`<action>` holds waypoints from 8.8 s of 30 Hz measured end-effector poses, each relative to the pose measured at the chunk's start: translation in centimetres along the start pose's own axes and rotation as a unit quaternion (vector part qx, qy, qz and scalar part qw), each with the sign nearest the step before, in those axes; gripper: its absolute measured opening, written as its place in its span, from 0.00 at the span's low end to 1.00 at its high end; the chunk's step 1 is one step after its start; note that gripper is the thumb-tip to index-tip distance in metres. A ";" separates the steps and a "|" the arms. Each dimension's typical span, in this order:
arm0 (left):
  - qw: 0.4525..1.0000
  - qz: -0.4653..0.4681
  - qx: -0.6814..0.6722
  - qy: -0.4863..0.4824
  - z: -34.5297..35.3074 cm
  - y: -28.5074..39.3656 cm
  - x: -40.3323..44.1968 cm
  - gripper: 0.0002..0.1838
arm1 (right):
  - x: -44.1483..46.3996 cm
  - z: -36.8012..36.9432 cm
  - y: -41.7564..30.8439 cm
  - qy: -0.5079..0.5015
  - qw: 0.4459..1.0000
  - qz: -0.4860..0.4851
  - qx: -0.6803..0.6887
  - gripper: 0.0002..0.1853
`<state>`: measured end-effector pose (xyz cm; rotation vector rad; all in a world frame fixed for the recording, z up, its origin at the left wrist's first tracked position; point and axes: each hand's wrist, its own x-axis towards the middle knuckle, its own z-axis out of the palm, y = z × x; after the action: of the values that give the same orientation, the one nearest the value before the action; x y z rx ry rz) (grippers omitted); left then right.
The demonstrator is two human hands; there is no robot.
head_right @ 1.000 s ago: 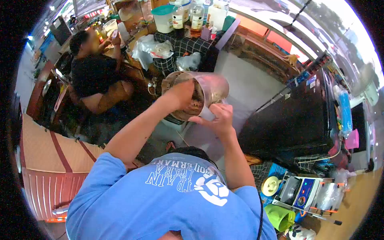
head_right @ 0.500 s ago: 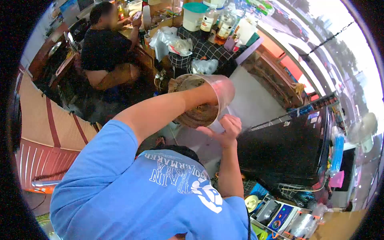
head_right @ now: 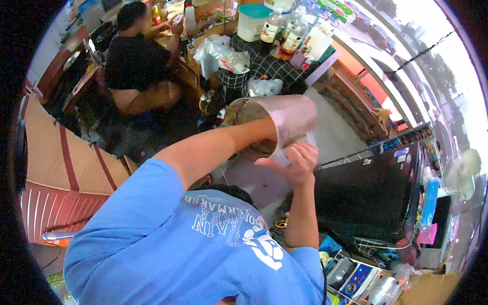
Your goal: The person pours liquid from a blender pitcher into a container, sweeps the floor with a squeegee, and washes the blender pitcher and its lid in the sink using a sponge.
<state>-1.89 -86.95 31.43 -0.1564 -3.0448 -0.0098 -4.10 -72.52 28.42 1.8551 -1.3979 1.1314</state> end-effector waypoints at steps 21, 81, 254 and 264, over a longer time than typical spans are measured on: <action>0.969 0.042 -0.192 -0.147 17.4 -10.9 -7.6 0.14 | -3.0 9.7 2.7 -0.035 0.988 0.149 0.009 0.33; 0.667 -0.477 -0.571 -0.026 45.6 -32.9 -17.0 0.16 | -9.1 24.5 5.3 -0.335 0.698 0.630 0.064 0.29; -0.488 -0.679 -0.033 0.547 41.1 79.7 -74.0 0.28 | -24.6 -2.9 -85.4 -0.626 0.349 -0.620 0.320 0.26; -0.226 -0.953 -0.013 0.200 31.3 78.8 -69.7 0.22 | -22.9 -2.4 -85.3 -0.635 0.359 -0.595 0.338 0.24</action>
<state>72.35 -15.28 -6.07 -3.4424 -0.6634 0.2383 73.88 -33.22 14.61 3.3563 0.6991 -1.0090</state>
